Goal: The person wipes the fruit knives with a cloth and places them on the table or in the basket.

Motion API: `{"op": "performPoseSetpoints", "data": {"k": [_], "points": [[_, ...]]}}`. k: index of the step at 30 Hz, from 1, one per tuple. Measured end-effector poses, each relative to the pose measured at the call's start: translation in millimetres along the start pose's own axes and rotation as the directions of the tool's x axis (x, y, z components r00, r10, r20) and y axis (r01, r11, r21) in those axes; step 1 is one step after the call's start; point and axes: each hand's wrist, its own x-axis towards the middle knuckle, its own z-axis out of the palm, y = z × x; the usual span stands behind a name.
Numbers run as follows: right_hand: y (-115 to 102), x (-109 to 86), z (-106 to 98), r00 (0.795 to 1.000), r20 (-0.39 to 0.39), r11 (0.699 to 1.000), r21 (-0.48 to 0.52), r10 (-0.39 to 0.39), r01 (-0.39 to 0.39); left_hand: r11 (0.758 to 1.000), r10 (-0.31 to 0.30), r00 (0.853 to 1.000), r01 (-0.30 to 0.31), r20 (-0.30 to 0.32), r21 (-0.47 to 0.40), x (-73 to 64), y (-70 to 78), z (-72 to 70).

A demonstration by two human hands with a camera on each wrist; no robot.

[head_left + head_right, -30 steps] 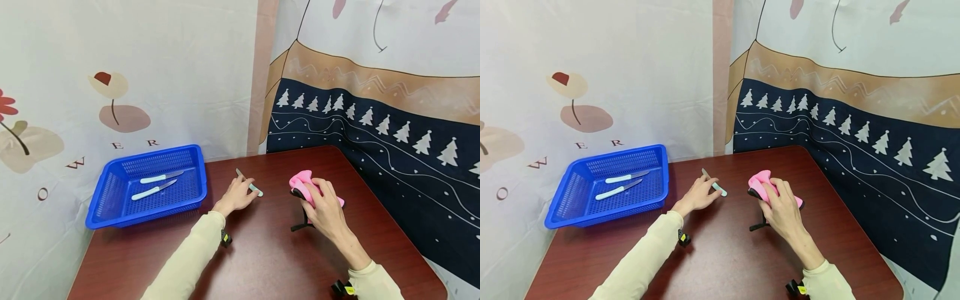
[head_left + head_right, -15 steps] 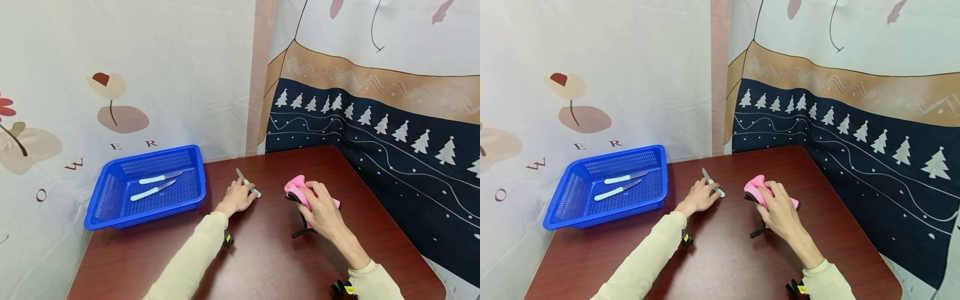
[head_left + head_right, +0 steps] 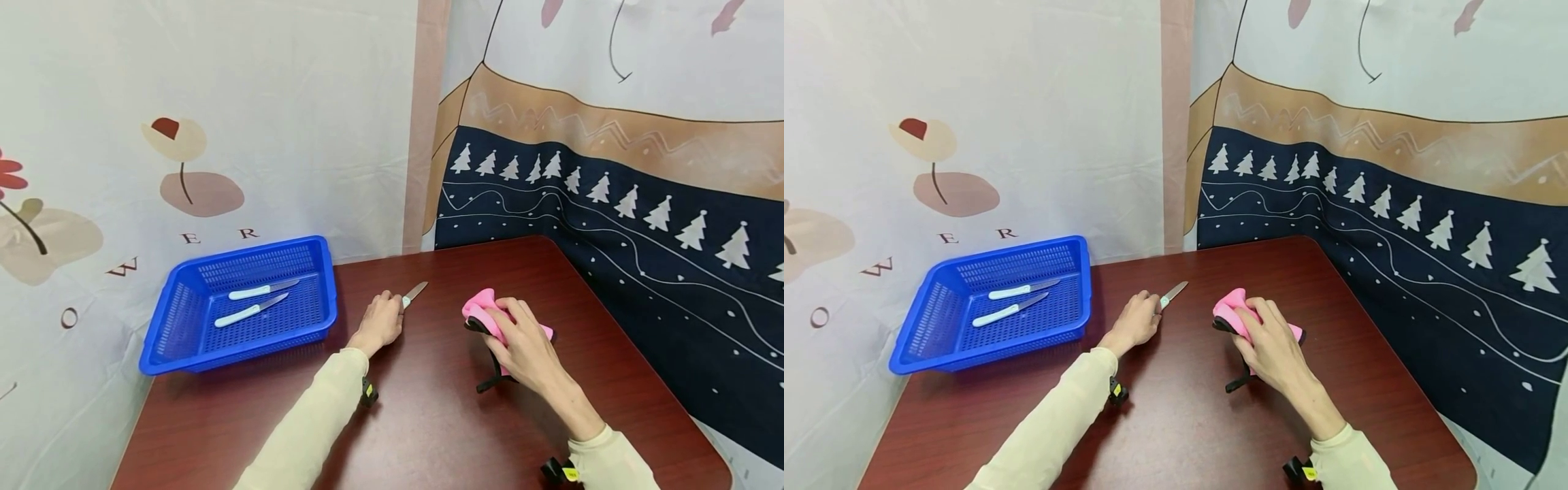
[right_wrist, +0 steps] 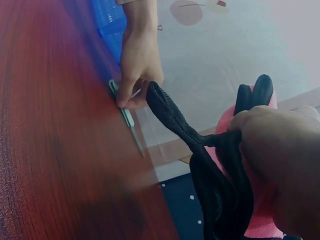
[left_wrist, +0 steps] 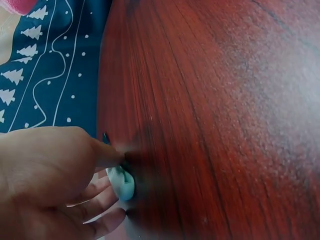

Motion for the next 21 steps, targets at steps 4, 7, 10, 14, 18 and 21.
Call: {"op": "performPoseSetpoints", "data": {"k": [4, 7, 10, 14, 18, 21], "points": [[-0.3, -0.2, 0.1, 1.000, 0.002, 1.000, 0.004, 0.001, -0.001, 1.000, 0.007, 0.998, -0.008, -0.070, -0.025, 8.7, -24.6, 29.7], [-0.6, 0.2, 0.3, 1.000, 0.003, 1.000, 0.007, 0.001, -0.001, 0.999, -0.015, 0.996, 0.011, -0.089, -0.036, 10.4, -32.1, 38.5], [-1.0, 0.4, 0.5, 1.000, 0.002, 1.000, 0.010, -0.001, 0.001, 0.998, -0.050, 0.996, 0.046, -0.077, -0.053, 7.0, -31.4, 37.3], [-1.6, 0.7, 0.7, 1.000, -0.002, 1.000, 0.014, -0.003, 0.003, 0.990, -0.098, 0.995, 0.095, -0.025, -0.102, -0.2, -25.8, 28.0], [-2.9, 1.6, 0.4, 1.000, -0.008, 0.999, 0.033, -0.006, 0.006, 0.978, -0.141, 0.990, 0.142, 0.019, -0.150, -4.6, -24.4, 22.2], [-5.1, 2.9, 0.4, 1.000, -0.016, 0.999, 0.047, -0.012, 0.013, 0.971, -0.171, 0.985, 0.174, 0.032, -0.167, -6.9, -26.6, 21.5]]}}
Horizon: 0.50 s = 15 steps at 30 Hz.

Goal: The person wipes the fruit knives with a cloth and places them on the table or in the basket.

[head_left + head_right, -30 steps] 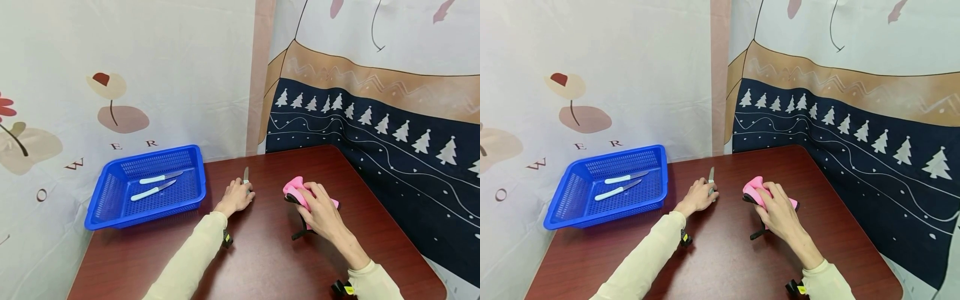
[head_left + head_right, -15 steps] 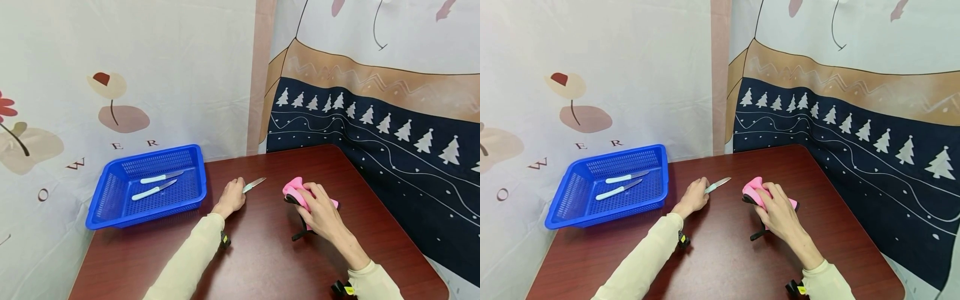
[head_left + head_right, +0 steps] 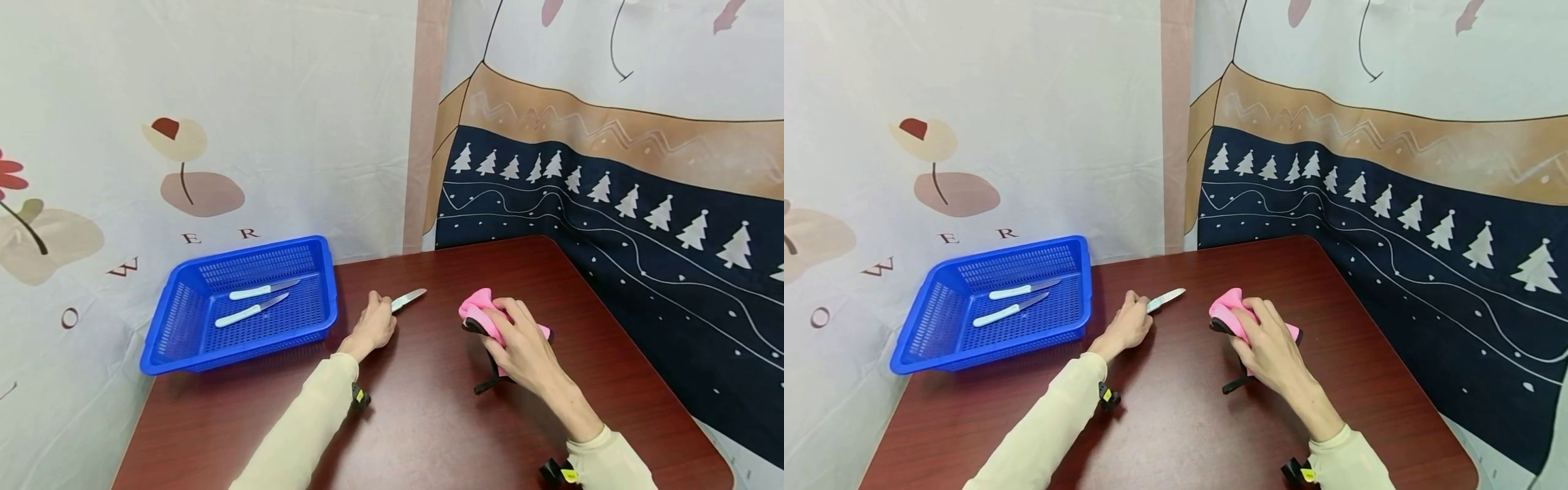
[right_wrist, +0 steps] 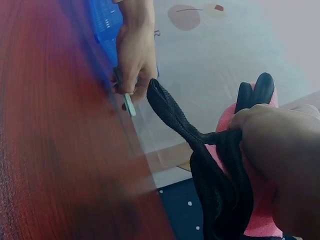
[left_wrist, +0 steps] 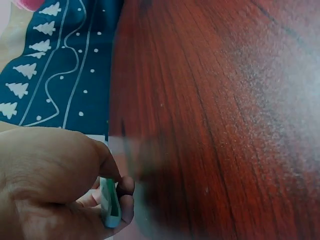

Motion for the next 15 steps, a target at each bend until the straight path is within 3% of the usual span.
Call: {"op": "performPoseSetpoints", "data": {"k": [3, 8, 15], "points": [[-3.1, 2.6, 1.7, 1.000, -0.014, 1.000, 0.014, -0.013, 0.013, 1.000, 0.016, 1.000, -0.016, -0.013, 0.002, -1.1, -6.4, 1.1], [-10.1, 8.9, 7.3, 0.997, -0.055, 0.998, 0.042, -0.050, 0.052, 0.988, 0.115, 0.990, -0.122, -0.084, -0.090, -8.3, -11.7, -2.7], [-27.2, 20.5, 17.3, 0.991, -0.101, 0.992, 0.084, -0.086, 0.095, 0.957, 0.053, 0.998, -0.062, -0.036, -0.283, -68.6, 59.4, -75.4]]}}
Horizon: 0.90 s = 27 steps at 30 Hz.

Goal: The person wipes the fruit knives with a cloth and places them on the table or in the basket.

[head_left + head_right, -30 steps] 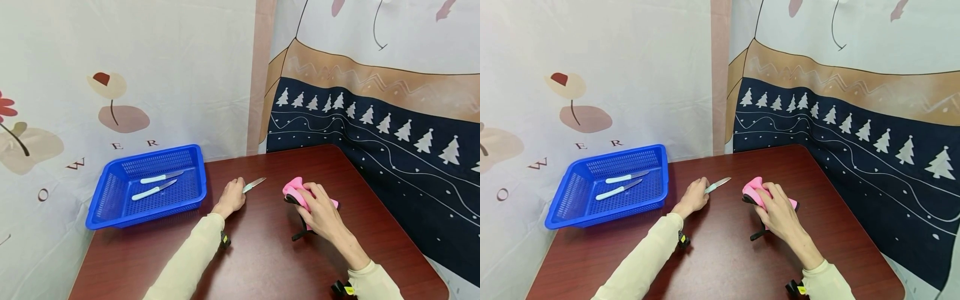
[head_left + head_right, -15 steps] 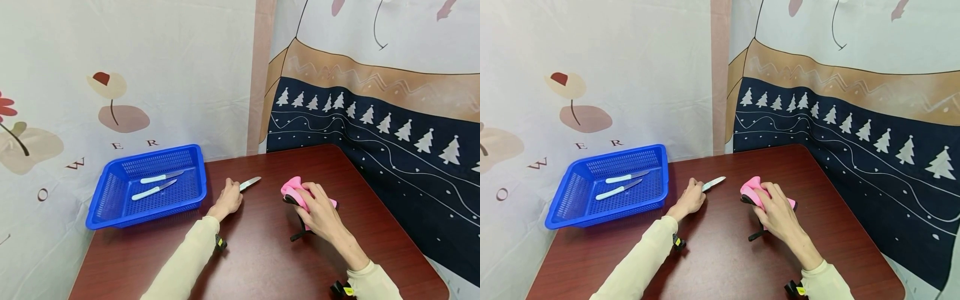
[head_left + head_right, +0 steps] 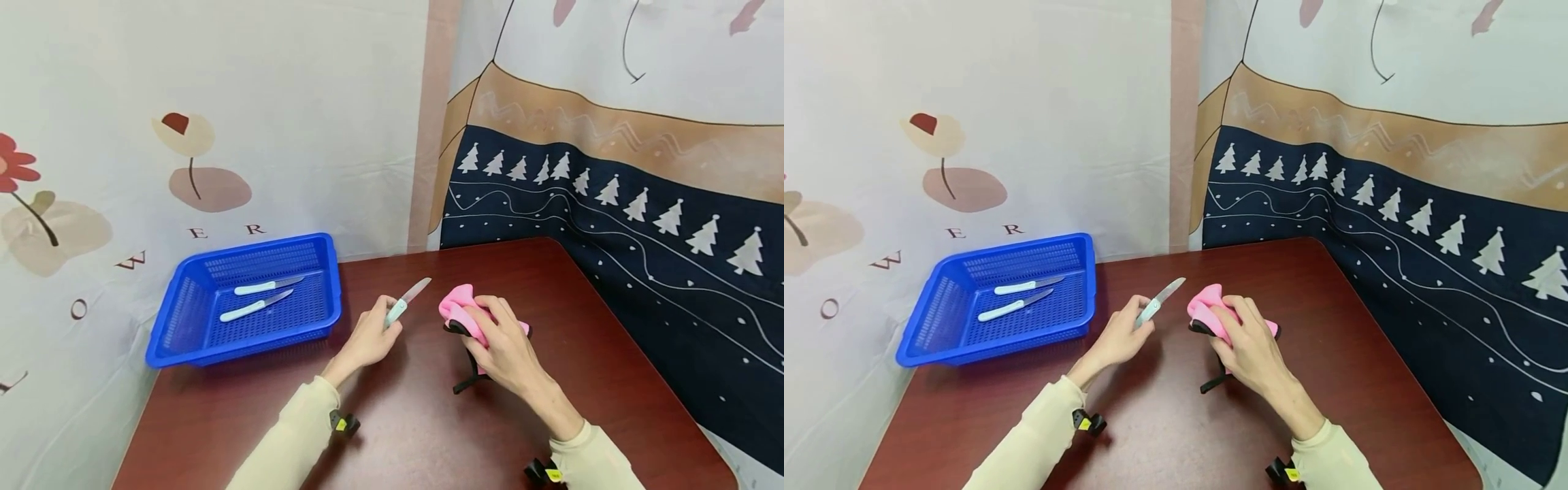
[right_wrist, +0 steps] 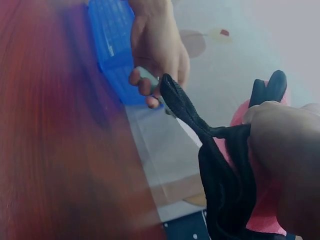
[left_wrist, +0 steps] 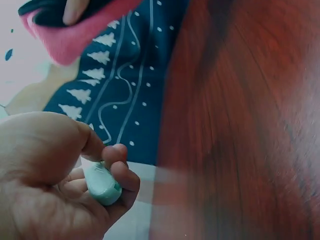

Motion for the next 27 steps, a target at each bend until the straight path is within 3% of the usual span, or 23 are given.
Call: {"op": "performPoseSetpoints", "data": {"k": [6, 12, 22, 27], "points": [[-11.3, 10.1, 10.7, 0.999, -0.036, 0.998, 0.054, -0.033, 0.035, 0.996, -0.016, 1.000, 0.015, -0.008, -0.084, -20.7, 8.7, -6.0], [-23.0, 20.5, 24.6, 0.994, -0.041, 0.991, 0.085, -0.098, 0.101, 0.998, -0.013, 0.999, 0.011, -0.031, -0.063, -36.3, 15.8, -9.1], [-40.1, 26.1, 40.7, 0.979, -0.003, 0.978, 0.051, -0.203, 0.202, 0.997, 0.055, 0.998, -0.054, 0.010, -0.064, -50.2, 32.7, -7.1], [-40.7, 24.0, 42.9, 0.976, 0.002, 0.976, 0.019, -0.218, 0.218, 0.994, 0.087, 0.996, -0.084, 0.027, -0.068, -53.5, 38.0, -6.6]]}}
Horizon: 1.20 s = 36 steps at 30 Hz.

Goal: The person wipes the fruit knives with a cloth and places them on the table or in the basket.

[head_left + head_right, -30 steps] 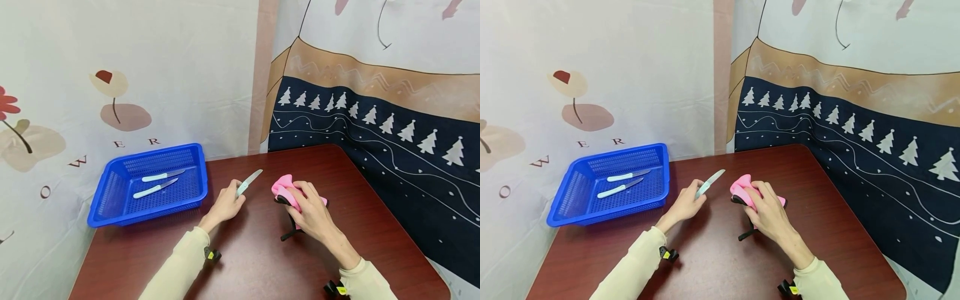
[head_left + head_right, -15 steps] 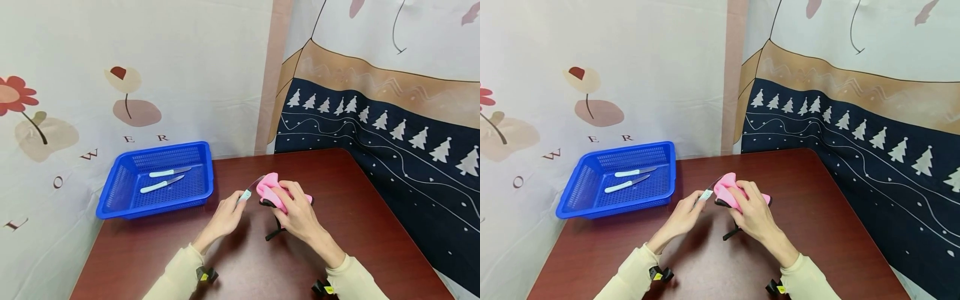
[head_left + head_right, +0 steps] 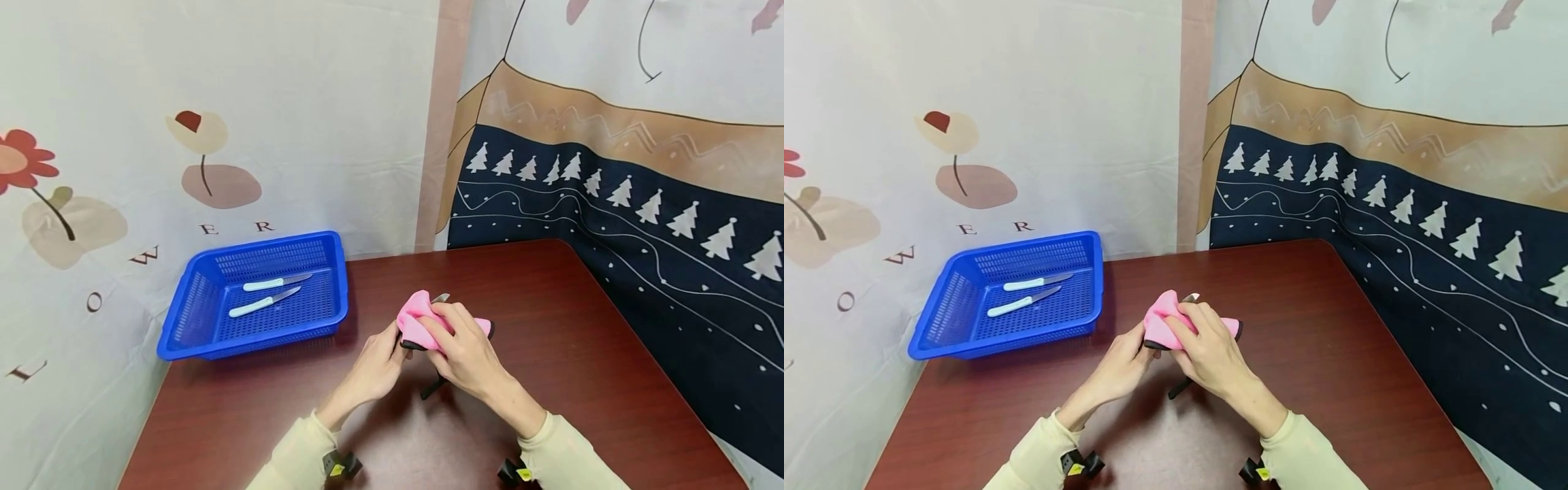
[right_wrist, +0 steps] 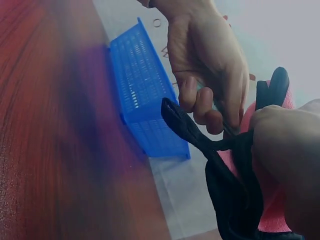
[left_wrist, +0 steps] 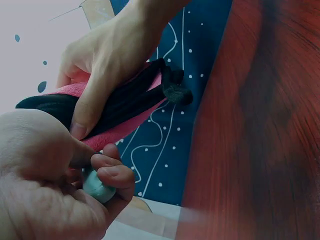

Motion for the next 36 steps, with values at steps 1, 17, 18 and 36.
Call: {"op": "performPoseSetpoints", "data": {"k": [1, 17, 18, 36], "points": [[0.3, -0.4, -0.4, 1.000, 0.002, 1.000, -0.006, 0.001, -0.001, 1.000, 0.003, 1.000, -0.003, -0.001, 0.004, -0.1, 0.6, 0.6], [15.8, -0.2, -14.4, 0.997, -0.028, 0.995, -0.055, 0.076, -0.078, 0.996, 0.078, 0.997, -0.079, -0.017, -0.035, -6.1, 2.7, 0.0], [17.0, -0.5, -15.3, 0.996, -0.028, 0.995, -0.054, 0.084, -0.086, 0.996, 0.077, 0.997, -0.077, -0.015, -0.038, -6.2, 3.0, -0.2], [45.2, -3.8, -32.8, 0.975, -0.087, 0.973, -0.091, 0.206, -0.214, 0.997, 0.069, 0.998, -0.069, 0.011, -0.043, -8.2, 1.9, -2.7]]}}
